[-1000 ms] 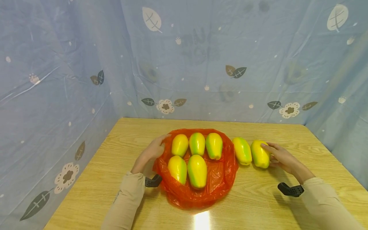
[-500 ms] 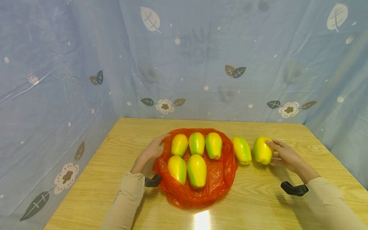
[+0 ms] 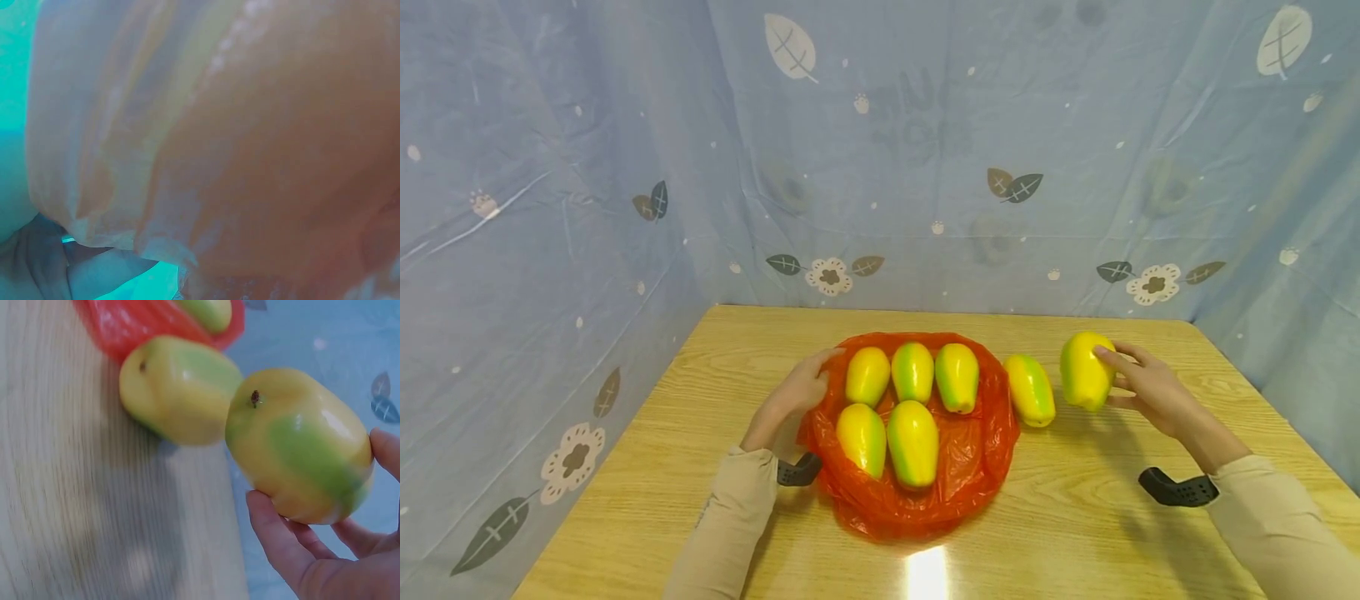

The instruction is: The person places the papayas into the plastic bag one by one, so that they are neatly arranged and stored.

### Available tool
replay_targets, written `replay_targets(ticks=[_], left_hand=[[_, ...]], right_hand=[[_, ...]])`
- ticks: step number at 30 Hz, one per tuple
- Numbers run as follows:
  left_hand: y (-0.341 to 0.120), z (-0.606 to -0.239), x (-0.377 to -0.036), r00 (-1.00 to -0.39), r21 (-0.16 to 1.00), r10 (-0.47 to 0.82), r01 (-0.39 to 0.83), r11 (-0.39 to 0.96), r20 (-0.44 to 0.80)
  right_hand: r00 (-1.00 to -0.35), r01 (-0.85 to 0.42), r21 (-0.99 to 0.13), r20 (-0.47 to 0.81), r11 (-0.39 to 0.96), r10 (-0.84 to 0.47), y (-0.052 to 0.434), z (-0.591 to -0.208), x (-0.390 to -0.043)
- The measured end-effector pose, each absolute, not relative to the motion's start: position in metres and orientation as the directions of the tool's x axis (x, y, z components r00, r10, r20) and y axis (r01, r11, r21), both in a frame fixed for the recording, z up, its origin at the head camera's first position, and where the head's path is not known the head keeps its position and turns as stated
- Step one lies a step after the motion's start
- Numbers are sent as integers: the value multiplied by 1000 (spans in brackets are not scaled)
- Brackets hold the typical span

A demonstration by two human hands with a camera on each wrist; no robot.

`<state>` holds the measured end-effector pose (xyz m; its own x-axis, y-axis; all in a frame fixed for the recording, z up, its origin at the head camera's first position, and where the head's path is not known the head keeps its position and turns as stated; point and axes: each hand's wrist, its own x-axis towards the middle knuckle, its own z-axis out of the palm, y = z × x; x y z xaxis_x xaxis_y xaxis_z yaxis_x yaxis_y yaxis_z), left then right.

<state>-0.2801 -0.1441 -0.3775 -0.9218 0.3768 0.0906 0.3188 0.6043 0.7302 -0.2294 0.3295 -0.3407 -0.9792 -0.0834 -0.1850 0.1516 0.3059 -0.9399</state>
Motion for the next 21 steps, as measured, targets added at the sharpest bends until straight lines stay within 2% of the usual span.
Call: replay_targets(ticks=[8, 14, 21], left_hand=[[-144, -378, -280, -913, 709, 388, 357, 608, 126], [-143, -378, -280, -916, 711, 384, 347, 612, 116], [-143, -378, -280, -915, 706, 383, 354, 613, 127]], right_hand=[[-982, 142, -958, -167, 249, -84, 304, -336, -226], [-982, 151, -976, -167, 158, -93, 285, -336, -222], [-980, 146, -977, -164, 154, -112, 266, -337, -218]])
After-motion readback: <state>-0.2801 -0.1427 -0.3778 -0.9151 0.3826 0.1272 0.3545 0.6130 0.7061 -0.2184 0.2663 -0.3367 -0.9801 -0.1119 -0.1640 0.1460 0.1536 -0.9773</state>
